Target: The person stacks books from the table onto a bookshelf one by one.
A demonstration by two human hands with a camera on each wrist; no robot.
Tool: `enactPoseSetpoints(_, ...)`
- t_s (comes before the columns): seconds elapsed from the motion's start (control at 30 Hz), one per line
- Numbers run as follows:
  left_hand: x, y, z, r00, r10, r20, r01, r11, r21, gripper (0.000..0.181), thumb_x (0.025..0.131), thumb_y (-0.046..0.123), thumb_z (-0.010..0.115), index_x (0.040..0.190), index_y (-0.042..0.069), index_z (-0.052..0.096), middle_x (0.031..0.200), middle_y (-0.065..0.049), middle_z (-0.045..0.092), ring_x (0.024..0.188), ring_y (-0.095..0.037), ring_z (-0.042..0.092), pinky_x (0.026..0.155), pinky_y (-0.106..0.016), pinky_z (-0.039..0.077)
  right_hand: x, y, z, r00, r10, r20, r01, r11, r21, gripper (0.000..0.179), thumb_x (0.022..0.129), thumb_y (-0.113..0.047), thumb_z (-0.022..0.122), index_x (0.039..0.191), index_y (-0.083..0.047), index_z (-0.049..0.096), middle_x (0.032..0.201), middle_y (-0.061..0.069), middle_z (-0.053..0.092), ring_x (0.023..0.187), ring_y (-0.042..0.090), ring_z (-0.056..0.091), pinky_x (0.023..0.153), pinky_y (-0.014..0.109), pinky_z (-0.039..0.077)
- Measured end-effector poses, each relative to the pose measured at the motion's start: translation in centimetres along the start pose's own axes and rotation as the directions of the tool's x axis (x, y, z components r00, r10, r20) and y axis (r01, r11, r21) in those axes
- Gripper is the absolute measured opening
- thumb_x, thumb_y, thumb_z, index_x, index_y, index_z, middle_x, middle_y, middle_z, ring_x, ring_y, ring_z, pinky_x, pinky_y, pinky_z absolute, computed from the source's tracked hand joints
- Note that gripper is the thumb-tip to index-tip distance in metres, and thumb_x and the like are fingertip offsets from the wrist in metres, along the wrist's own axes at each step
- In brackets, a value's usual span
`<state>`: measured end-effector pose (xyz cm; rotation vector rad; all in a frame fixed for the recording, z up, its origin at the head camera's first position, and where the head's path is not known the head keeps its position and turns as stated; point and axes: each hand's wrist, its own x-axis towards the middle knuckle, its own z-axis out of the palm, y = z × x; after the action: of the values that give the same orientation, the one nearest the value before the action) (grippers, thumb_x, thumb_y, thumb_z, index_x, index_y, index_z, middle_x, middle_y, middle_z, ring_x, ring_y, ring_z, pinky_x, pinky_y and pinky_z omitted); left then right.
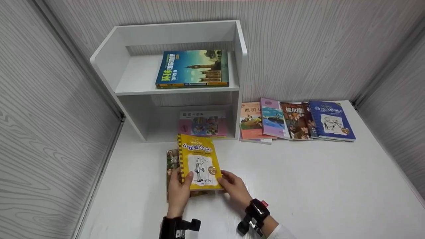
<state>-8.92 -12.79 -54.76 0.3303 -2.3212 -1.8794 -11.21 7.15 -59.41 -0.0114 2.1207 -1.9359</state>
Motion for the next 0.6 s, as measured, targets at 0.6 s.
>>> enactPoseSetpoints(0.6, -2.0, -1.4, 6.5, 0.971, 0.132, 0.201, -0.084, 0.969, -0.232, 0.063, 0.099, 0.016, 0.072, 0.147, 0.001, 0.033, 0.139, -0.022, 0.056, 0.128, -0.035, 0.059, 0.110, -0.047, 0.048, -2.2, -1.7, -5.7, 0.974, -0.073, -0.215, 0.107, 0.982, 0.153, 0.061, 0.103, -0.022, 0.068, 0.155, 0.000, 0.044, 0.126, 0.021, 0.064, 0.095, 0.023, 0.067, 0.076, 0.030, 0.060)
